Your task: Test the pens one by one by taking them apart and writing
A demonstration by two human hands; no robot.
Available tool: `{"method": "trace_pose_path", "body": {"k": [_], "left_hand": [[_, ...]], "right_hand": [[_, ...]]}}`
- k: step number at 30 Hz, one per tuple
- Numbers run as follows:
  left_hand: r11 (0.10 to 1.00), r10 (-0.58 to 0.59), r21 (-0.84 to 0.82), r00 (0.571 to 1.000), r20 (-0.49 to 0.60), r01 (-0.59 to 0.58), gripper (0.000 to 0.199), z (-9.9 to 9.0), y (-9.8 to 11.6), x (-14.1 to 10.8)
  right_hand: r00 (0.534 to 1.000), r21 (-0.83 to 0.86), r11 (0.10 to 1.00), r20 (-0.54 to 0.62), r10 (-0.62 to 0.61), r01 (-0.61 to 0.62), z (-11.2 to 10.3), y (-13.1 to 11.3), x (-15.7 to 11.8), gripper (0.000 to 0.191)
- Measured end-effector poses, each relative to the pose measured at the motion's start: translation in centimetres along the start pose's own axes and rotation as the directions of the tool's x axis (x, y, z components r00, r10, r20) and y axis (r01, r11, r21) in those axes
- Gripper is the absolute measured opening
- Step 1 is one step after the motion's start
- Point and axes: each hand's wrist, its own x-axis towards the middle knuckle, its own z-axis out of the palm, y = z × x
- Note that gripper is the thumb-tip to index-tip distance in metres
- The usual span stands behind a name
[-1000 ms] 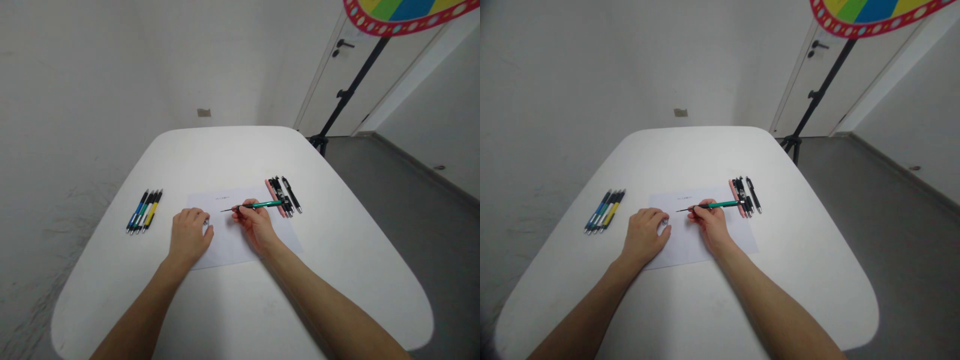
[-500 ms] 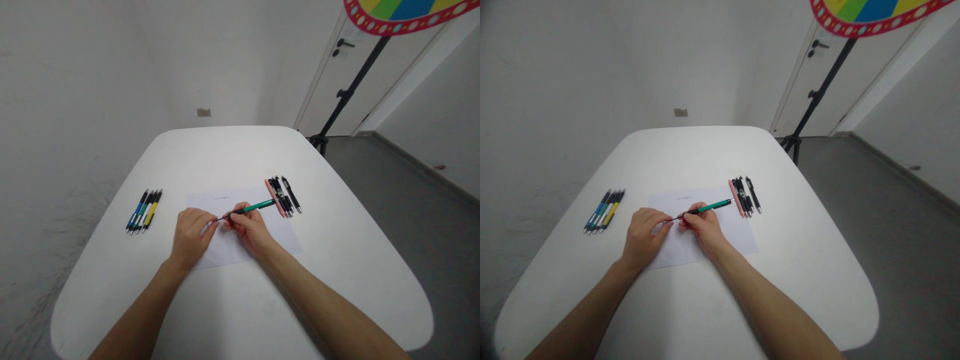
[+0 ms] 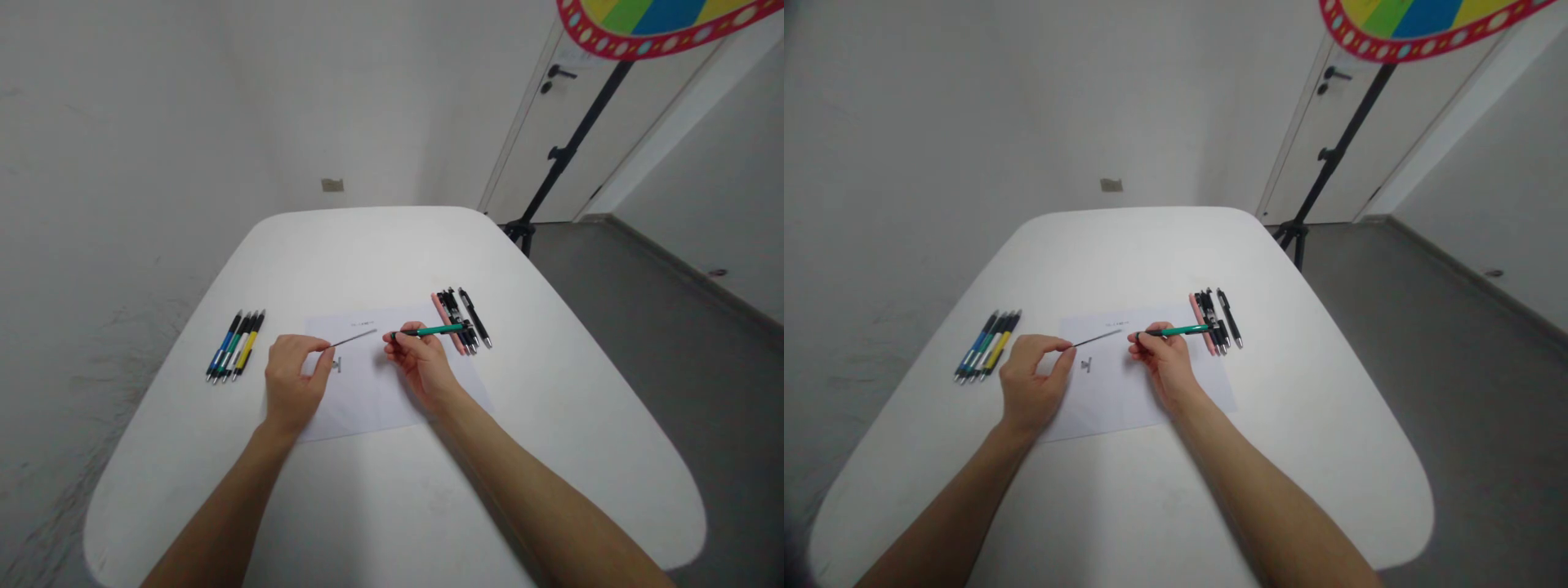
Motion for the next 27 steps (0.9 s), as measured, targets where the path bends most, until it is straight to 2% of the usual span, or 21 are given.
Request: {"method": "trace_pose_path", "body": {"k": [3, 6, 9, 12, 19, 27], "left_hand": [[0.998, 0.039, 0.044, 0.998, -0.049, -0.037, 0.007, -0.2, 0.0, 0.2], [0.982, 0.15, 0.117, 0.988, -0.026, -0.146, 0.008, -0.4, 0.2, 0.2], [0.951, 0.256, 0.16, 0.964, 0.072, -0.265, 0.012, -0.3, 0.6, 0.1], [0.922, 0.311, 0.167, 0.925, 0.218, -0.35, 0.015, 0.0, 1.1, -0.1], [0.886, 0.306, 0.157, 0.805, 0.508, -0.436, 0.013, 0.4, 1.6, -0.5], [0.906, 0.239, 0.138, 0.753, 0.614, -0.4, 0.01, 0.6, 1.5, -0.7]], "right_hand": [[1.0, -0.001, 1.0, -0.005, 0.005, -0.005, 0.0, 0.0, 0.1, 0.032], [1.0, -0.003, 1.0, -0.003, 0.005, -0.005, 0.0, 0.0, 0.1, 0.032], [1.0, -0.008, 1.0, -0.008, 0.008, -0.008, 0.1, 0.1, 0.1, 0.032], [1.0, -0.015, 1.0, -0.01, 0.01, -0.01, 0.2, 0.1, 0.0, 0.032], [1.0, -0.024, 1.0, -0.005, 0.0, -0.001, 0.4, 0.1, -0.1, 0.031], [1.0, -0.029, 1.0, -0.013, -0.005, 0.004, 0.4, 0.2, 0.0, 0.031]]}}
